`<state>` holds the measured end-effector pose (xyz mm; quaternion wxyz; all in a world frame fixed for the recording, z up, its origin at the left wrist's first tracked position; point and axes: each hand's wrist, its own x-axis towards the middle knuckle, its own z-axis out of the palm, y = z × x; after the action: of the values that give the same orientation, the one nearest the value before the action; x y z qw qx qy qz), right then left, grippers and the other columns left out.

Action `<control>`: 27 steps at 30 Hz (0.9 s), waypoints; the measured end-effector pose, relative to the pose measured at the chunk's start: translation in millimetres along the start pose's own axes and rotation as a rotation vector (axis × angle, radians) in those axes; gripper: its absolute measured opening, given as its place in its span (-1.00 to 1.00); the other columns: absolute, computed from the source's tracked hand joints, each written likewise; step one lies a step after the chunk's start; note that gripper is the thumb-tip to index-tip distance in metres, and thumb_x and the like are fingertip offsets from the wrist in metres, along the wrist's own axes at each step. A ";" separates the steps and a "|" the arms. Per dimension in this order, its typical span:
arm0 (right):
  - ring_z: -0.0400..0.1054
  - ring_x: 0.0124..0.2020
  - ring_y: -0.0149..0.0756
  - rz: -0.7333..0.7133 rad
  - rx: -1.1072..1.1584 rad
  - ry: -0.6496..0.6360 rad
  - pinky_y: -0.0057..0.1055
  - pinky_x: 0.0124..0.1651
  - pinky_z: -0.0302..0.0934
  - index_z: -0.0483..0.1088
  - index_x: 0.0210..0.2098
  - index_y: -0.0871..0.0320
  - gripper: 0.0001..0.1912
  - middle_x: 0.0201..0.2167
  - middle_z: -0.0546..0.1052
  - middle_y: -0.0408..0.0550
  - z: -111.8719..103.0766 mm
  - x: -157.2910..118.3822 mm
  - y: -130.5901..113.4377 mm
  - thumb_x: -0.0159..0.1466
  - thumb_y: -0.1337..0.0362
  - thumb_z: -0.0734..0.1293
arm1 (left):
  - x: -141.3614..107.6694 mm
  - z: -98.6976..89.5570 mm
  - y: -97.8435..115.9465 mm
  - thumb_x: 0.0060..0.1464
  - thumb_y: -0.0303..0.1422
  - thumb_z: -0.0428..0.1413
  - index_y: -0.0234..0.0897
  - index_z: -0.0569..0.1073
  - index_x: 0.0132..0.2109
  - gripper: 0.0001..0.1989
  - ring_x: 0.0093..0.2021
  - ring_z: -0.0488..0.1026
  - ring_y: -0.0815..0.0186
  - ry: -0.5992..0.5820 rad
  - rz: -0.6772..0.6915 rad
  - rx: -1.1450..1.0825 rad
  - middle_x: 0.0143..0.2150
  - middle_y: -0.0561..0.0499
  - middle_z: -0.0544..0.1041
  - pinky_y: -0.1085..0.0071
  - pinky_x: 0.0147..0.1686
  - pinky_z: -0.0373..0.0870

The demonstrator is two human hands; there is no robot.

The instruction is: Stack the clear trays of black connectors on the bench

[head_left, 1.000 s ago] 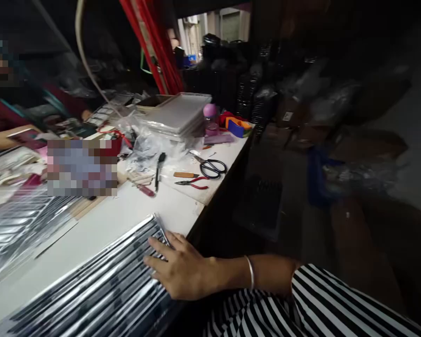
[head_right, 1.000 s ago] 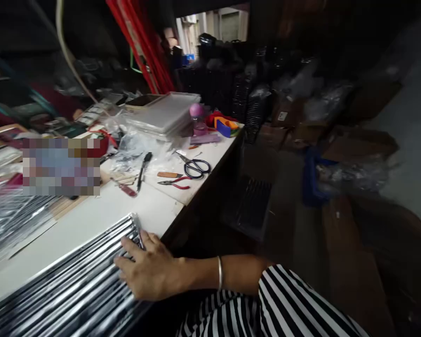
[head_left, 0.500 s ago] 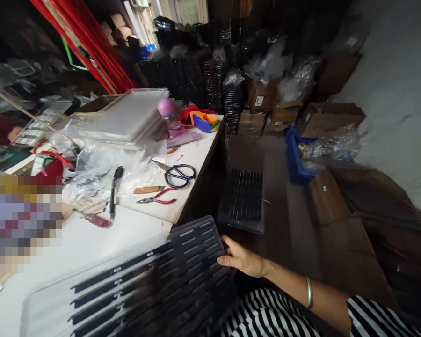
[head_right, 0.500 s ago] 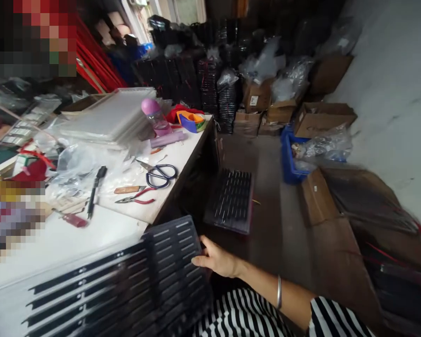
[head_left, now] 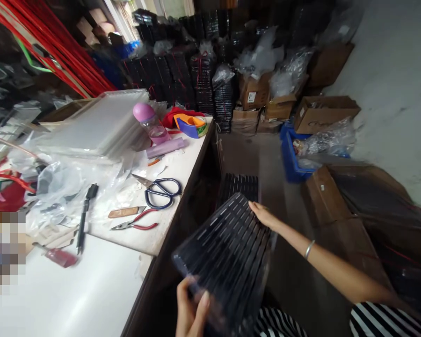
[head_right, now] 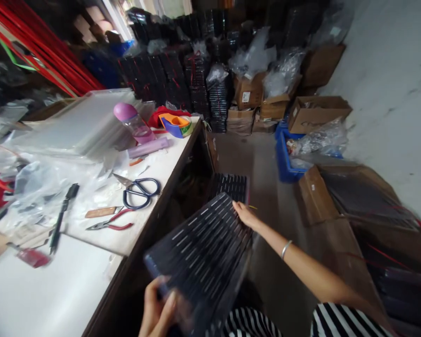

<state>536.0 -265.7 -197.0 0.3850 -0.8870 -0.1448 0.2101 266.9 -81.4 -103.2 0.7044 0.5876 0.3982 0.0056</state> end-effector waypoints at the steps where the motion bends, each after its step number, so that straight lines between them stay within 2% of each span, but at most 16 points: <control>1: 0.38 -0.17 -0.19 0.031 -0.057 0.001 -0.16 -0.12 0.33 0.35 -0.05 0.22 -0.71 -0.11 0.43 0.00 -16.7 18.6 5.9 0.34 0.15 0.27 | 12.0 19.2 -8.5 -0.17 0.09 0.18 -0.02 0.10 0.00 -0.33 -0.54 0.49 0.17 -0.025 -0.039 -0.080 -0.55 0.14 0.42 0.24 -0.51 0.45; 4: 0.37 -0.16 -0.21 0.074 -0.235 0.000 -0.17 -0.11 0.32 0.36 -0.05 0.19 -0.74 -0.08 0.42 0.01 -55.4 77.3 10.5 0.35 0.16 0.26 | 47.4 67.5 -33.4 -0.17 0.04 0.22 -0.10 0.09 -0.05 -0.35 -0.50 0.52 0.24 -0.033 -0.124 -0.259 -0.48 0.12 0.46 0.35 -0.48 0.43; 6: 0.36 -0.13 -0.20 0.073 -0.349 0.004 -0.15 -0.09 0.31 0.35 -0.03 0.18 -0.73 -0.05 0.40 0.02 -66.3 114.8 3.7 0.35 0.17 0.26 | 69.4 94.2 -47.8 -0.20 0.03 0.24 -0.12 0.09 -0.12 -0.37 -0.53 0.50 0.30 -0.025 -0.155 -0.373 -0.49 0.16 0.43 0.37 -0.47 0.44; 9: 0.33 -0.07 -0.15 0.070 -0.505 0.041 -0.10 -0.04 0.28 0.33 0.01 0.17 -0.70 0.00 0.37 0.04 -59.7 157.5 -10.6 0.34 0.16 0.27 | 97.8 126.4 -62.2 -0.24 0.03 0.26 -0.14 0.09 -0.22 -0.38 -0.57 0.48 0.36 -0.008 -0.179 -0.471 -0.51 0.24 0.37 0.34 -0.45 0.47; 12: 0.29 -0.01 -0.09 0.061 -0.632 0.113 -0.03 0.01 0.24 0.30 0.05 0.17 -0.66 0.06 0.33 0.06 -38.5 177.3 -16.2 0.33 0.16 0.28 | 117.3 144.0 -68.8 -0.33 0.05 0.29 -0.18 0.10 -0.31 -0.37 -0.54 0.51 0.30 0.013 -0.199 -0.497 -0.53 0.21 0.37 0.35 -0.47 0.48; 16: 0.27 0.01 -0.07 0.029 -0.739 0.169 0.00 0.02 0.21 0.30 0.05 0.18 -0.65 0.06 0.33 0.06 -18.2 182.2 -9.7 0.33 0.16 0.29 | 127.9 141.5 -70.5 -0.40 0.03 0.33 -0.24 0.18 -0.40 -0.39 -0.52 0.53 0.22 0.016 -0.243 -0.476 -0.56 0.11 0.42 0.36 -0.50 0.47; 19: 0.29 -0.01 -0.09 0.020 -0.783 0.179 -0.01 0.01 0.23 0.31 0.03 0.18 -0.66 0.03 0.35 0.05 -15.3 183.5 -4.3 0.33 0.16 0.29 | 134.1 127.3 -66.5 -0.25 0.07 0.25 -0.29 0.26 -0.42 -0.47 -0.48 0.54 0.21 0.038 -0.270 -0.447 -0.53 0.02 0.45 0.32 -0.44 0.51; 22: 0.29 -0.01 -0.09 0.018 -0.803 0.181 -0.02 0.01 0.23 0.31 0.03 0.18 -0.66 0.03 0.35 0.05 -16.3 185.3 -2.6 0.33 0.16 0.28 | 145.3 111.3 -60.0 -0.14 0.04 0.21 -0.33 0.35 -0.40 -0.52 -0.47 0.54 0.23 0.120 -0.271 -0.397 -0.52 0.02 0.44 0.32 -0.40 0.52; 24: 0.29 -0.01 -0.09 0.018 -0.808 0.178 -0.02 0.01 0.22 0.31 0.03 0.18 -0.66 0.03 0.35 0.05 -16.8 185.8 -2.8 0.33 0.15 0.28 | 153.5 102.8 -56.5 -0.12 -0.03 0.23 -0.34 0.40 -0.32 -0.56 -0.48 0.53 0.24 0.154 -0.260 -0.365 -0.49 0.01 0.46 0.33 -0.39 0.52; 27: 0.29 0.00 -0.09 0.016 -0.809 0.176 -0.01 0.02 0.22 0.31 0.03 0.18 -0.66 0.03 0.35 0.05 -16.6 185.5 -4.3 0.33 0.15 0.28 | 163.1 94.9 -54.3 -0.07 -0.15 0.24 -0.29 0.40 -0.08 -0.56 -0.52 0.52 0.27 0.156 -0.235 -0.332 -0.39 0.01 0.52 0.33 -0.44 0.51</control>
<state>705.0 -195.6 -232.1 0.0146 -0.9824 -0.1753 0.0626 407.2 -98.7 -239.6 0.7544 0.4109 0.5108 0.0344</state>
